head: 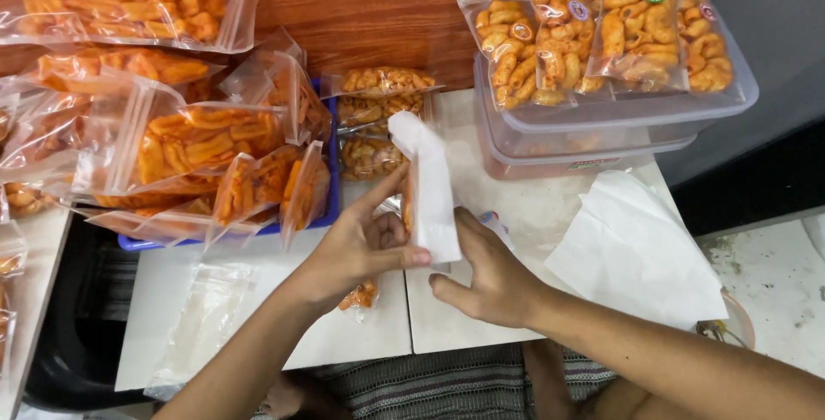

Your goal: The person wipes the exterior of multiple small plastic bags containing orange snacks using a white paper towel. They handle each bag individually, wiping it thoroughly before placing it on the table.

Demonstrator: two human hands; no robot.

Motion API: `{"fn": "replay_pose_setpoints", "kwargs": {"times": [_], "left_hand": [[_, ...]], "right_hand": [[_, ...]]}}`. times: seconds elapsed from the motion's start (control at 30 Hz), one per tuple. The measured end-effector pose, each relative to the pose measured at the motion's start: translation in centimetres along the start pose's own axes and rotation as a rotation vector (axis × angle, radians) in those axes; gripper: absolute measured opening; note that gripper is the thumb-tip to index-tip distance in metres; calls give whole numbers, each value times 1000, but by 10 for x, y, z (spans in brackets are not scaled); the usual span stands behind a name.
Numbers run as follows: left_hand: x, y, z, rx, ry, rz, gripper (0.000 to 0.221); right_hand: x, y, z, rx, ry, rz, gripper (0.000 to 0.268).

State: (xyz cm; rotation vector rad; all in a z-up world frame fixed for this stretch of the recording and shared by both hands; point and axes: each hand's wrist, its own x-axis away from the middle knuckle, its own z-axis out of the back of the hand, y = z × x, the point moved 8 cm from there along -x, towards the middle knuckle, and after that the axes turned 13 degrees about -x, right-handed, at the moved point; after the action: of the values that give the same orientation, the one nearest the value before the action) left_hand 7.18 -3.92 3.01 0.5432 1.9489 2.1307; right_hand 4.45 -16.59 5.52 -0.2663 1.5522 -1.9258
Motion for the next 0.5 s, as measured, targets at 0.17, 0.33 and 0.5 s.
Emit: {"fn": "replay_pose_setpoints", "kwargs": {"times": [0.17, 0.33, 0.5], "left_hand": [[3, 2, -7, -303, 4, -54, 111], [1, -7, 1, -412, 215, -241, 92], [15, 4, -21, -342, 340, -398, 84]], "right_hand": [[25, 45, -11, -486, 56, -160, 75], [23, 24, -6, -245, -32, -78, 72], [30, -1, -17, 34, 1, 55, 65]]}}
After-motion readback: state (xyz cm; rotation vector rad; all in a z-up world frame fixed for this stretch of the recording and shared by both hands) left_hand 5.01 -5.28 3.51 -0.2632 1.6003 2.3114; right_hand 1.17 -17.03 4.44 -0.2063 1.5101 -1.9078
